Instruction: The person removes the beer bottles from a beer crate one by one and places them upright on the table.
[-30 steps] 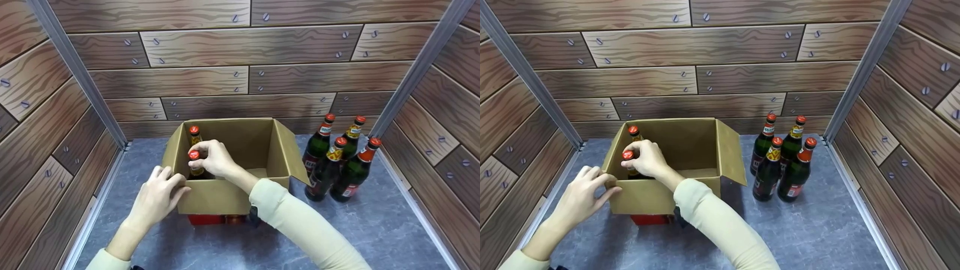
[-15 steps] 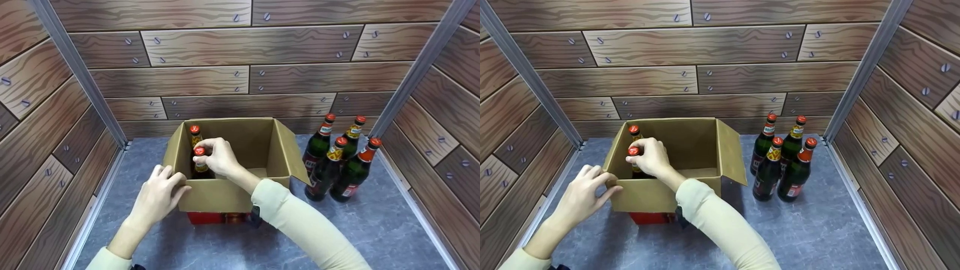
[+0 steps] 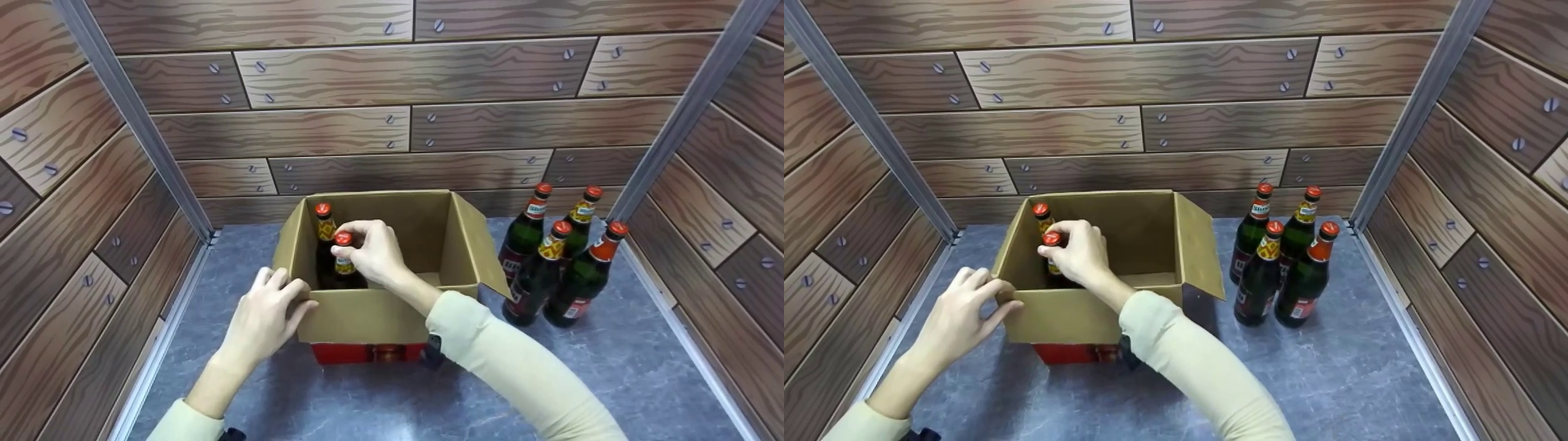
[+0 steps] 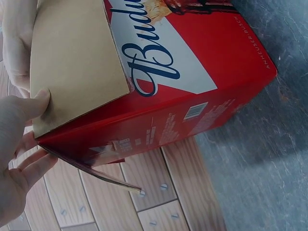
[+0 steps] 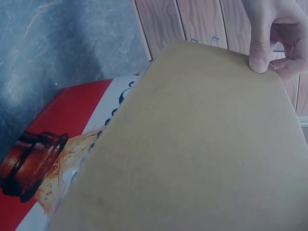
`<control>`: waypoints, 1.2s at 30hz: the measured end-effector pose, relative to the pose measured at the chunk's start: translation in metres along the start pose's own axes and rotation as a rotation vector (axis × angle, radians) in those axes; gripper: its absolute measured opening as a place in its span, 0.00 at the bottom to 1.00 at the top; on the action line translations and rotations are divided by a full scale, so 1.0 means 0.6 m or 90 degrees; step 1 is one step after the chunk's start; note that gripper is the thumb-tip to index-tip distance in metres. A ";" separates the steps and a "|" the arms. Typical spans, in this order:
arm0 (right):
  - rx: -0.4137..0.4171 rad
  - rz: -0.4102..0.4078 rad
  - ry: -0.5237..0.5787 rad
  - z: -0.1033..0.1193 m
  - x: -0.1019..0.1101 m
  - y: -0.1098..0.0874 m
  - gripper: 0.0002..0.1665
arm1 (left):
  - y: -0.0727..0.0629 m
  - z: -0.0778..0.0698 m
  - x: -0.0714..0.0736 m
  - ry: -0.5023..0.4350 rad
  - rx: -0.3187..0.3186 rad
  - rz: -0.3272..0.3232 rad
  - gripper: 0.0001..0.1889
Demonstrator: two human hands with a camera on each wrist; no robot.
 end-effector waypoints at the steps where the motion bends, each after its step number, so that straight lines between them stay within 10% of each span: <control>1: 0.002 -0.002 0.003 0.001 0.003 -0.001 0.09 | 0.000 0.000 0.000 0.000 0.001 0.000 0.14; 36: 0.017 -0.022 -0.031 0.107 0.194 0.000 0.09 | 0.002 0.000 -0.002 -0.004 -0.002 -0.011 0.13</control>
Point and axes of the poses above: each hand's wrist, its own y-axis towards the middle knuckle, its own x-axis out of the back of the hand, z = x × y, the point moved 7 cm from there along y, towards the middle knuckle, and after that the axes turned 8 degrees about x, right-handed, at the moved point
